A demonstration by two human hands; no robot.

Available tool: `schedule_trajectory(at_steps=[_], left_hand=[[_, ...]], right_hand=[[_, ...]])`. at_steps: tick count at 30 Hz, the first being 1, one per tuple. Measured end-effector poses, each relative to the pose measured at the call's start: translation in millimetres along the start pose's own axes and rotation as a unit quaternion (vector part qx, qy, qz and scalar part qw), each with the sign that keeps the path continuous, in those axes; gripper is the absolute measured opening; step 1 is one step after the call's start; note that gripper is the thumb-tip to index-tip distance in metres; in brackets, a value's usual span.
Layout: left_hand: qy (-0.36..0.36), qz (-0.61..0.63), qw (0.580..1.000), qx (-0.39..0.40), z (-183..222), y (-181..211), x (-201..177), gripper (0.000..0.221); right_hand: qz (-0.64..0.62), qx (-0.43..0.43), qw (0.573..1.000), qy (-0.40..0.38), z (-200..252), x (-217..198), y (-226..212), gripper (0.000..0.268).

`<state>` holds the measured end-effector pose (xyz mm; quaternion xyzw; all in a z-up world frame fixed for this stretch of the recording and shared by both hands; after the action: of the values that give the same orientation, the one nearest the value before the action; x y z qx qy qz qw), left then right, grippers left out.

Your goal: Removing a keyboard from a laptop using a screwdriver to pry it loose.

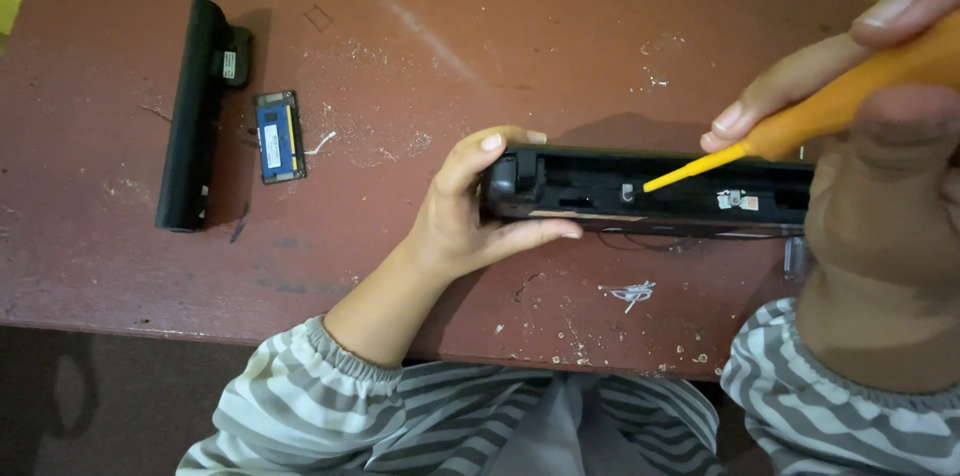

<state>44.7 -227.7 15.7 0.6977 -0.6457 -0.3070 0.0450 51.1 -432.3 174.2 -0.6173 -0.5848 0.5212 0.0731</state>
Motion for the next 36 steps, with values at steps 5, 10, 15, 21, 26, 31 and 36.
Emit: schedule_trajectory(at_steps=[5,10,15,21,26,31,36], left_hand=[[-0.006,0.008,1.000,0.001,-1,1,0,0.107],[-0.004,0.015,1.000,0.003,0,-1,1,0.108],[-0.001,0.005,1.000,-0.001,1,-2,1,0.108],[-0.002,0.005,1.000,0.007,0,0,0,0.108],[-0.002,0.026,1.000,0.008,-1,0,0,0.108],[-0.004,0.028,1.000,-0.010,1,-4,1,0.110],[-0.011,0.020,1.000,0.006,-3,0,0,0.109]], right_hand=[[0.053,0.024,0.998,0.005,3,-2,-1,0.064],[0.012,0.000,1.000,0.000,3,-5,8,0.059],[-0.013,-0.007,1.000,-0.003,3,-5,10,0.056],[-0.024,-0.007,1.000,-0.011,2,-6,9,0.057],[0.017,0.014,0.998,-0.067,-2,-8,-9,0.053],[-0.004,-0.014,0.988,-0.152,-17,-17,-13,0.036],[-0.102,-0.047,0.981,-0.157,-12,-24,-3,0.029]])
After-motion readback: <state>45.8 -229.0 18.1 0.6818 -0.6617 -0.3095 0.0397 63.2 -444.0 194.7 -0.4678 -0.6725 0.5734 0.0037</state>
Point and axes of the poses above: each hand's wrist, its own z-axis away from the middle knuckle, its own x-axis out of the palm, y = z × x, the point moved 6 cm from there along -z, towards the middle knuckle, and after that the axes turned 15 degrees about -y, right-handed, at the moved point
